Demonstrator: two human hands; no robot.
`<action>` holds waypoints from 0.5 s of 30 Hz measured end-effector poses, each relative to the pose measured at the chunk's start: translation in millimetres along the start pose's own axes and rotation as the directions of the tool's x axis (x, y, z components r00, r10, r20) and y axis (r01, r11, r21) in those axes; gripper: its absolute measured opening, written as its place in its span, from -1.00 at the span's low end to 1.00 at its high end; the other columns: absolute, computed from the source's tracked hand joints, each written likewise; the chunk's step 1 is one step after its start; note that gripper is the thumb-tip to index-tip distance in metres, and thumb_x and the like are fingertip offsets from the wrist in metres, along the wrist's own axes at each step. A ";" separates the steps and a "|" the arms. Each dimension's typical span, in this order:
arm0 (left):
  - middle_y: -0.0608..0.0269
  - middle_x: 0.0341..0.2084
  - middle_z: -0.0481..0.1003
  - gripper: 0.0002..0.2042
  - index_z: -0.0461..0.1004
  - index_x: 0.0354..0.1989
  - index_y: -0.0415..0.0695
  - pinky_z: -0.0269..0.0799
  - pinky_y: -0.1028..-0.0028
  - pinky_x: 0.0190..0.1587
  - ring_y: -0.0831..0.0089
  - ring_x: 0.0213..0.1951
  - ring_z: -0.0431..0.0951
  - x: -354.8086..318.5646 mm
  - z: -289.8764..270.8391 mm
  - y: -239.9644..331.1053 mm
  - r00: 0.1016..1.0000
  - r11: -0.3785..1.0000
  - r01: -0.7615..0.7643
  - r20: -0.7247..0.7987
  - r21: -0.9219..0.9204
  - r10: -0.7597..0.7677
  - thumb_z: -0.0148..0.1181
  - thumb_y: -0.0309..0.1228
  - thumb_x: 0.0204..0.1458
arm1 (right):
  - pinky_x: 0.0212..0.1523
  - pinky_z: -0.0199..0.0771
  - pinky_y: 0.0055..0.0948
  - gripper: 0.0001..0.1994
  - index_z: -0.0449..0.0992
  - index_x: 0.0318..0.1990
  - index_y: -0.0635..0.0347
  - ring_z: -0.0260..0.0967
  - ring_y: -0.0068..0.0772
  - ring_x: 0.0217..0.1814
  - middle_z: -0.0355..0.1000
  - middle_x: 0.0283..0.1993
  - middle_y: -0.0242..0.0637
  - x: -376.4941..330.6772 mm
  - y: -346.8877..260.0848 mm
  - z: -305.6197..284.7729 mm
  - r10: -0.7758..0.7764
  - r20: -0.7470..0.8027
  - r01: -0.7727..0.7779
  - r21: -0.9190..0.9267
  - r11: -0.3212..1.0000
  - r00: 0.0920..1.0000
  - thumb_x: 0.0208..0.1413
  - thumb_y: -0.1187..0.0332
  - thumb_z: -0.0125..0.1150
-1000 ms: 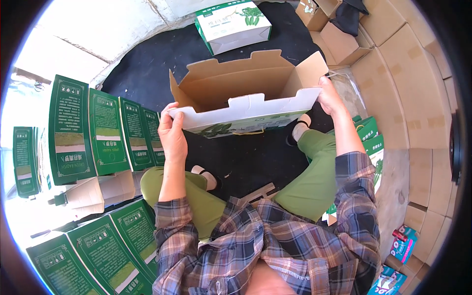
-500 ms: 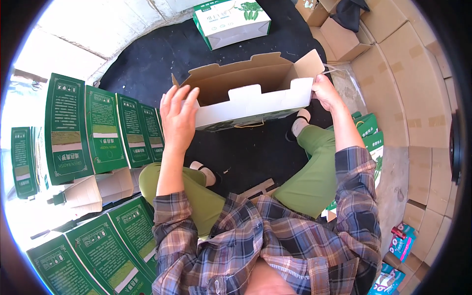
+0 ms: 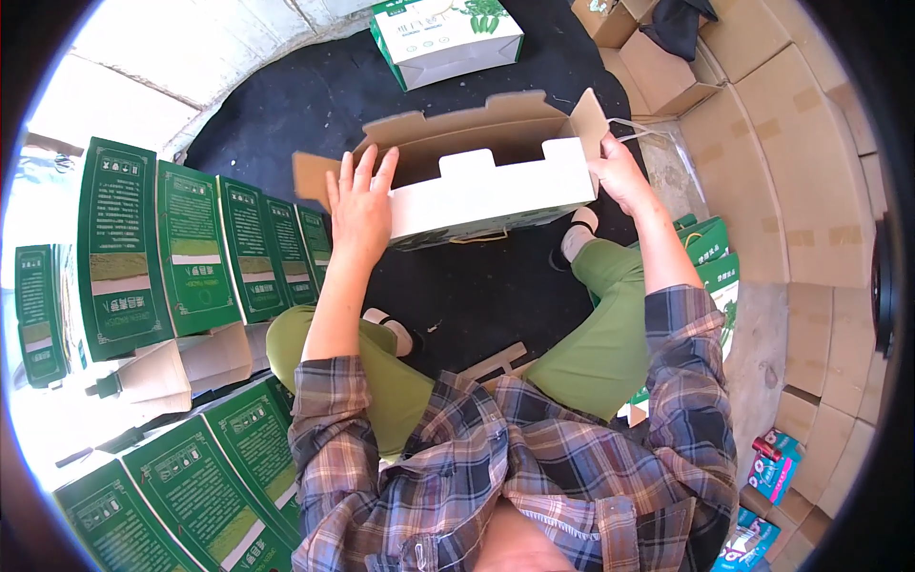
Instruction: The person takes flat cardboard blanks from a pile, folds them into boxes by hand, and stacks the assembled boxes onto a stack.
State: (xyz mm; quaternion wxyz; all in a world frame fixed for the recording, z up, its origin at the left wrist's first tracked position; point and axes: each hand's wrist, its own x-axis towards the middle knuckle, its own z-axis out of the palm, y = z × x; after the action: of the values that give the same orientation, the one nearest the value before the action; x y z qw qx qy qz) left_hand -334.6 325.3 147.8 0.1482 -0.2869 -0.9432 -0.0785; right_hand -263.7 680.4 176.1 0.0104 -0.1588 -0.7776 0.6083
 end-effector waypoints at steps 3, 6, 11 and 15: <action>0.19 0.26 0.12 -0.25 0.05 0.31 0.15 -0.21 -0.26 0.23 -0.01 0.30 0.02 10.4 -2.1 9.1 0.987 0.982 0.153 0.055 -0.107 -0.148 0.27 -0.39 -0.10 | 0.12 0.28 -0.47 -0.38 0.16 0.28 0.10 0.31 -0.44 0.09 0.41 0.02 -0.30 3.3 12.8 -5.6 -0.046 0.033 0.046 0.004 0.999 0.998 -0.01 0.51 0.12; 0.24 0.29 0.08 -0.20 -0.01 0.33 0.18 -0.27 -0.30 0.22 0.04 0.32 -0.02 13.5 -0.1 11.9 0.984 0.984 0.166 0.079 -0.063 -0.161 0.31 -0.31 -0.11 | 0.17 0.24 -0.42 -0.39 0.18 0.28 0.07 0.26 -0.34 0.19 0.24 0.21 -0.17 4.4 17.9 -1.3 -0.149 0.086 0.157 -0.091 0.983 0.985 0.00 0.52 0.10; 0.27 0.28 0.09 -0.17 0.01 0.32 0.19 -0.31 -0.28 0.23 0.09 0.33 -0.03 12.7 -0.9 19.7 0.982 0.986 0.160 0.103 -0.035 -0.156 0.36 -0.27 -0.16 | 0.22 0.21 -0.27 -0.53 0.36 0.16 -0.16 0.19 -0.06 0.25 -0.04 0.38 -0.05 4.1 23.1 7.6 -0.249 0.096 0.253 -0.623 0.741 0.964 0.04 0.41 0.10; 0.28 0.27 0.11 -0.15 0.04 0.31 0.20 -0.33 -0.29 0.23 0.11 0.33 -0.04 6.3 -8.3 21.0 0.982 0.986 0.167 0.094 -0.021 -0.165 0.39 -0.28 -0.21 | 0.17 0.28 -0.20 -0.37 0.15 0.28 -0.28 0.23 0.01 0.19 -0.17 0.43 -0.17 1.9 5.1 24.1 -0.233 0.081 0.208 -0.774 0.598 0.969 0.02 0.44 0.10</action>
State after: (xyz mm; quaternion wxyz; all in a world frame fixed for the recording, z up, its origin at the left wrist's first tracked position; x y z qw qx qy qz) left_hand -325.8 344.0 159.0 0.0935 -0.2127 -0.9684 -0.0909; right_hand -269.3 659.3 164.7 0.0271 -0.0590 -0.9766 0.2050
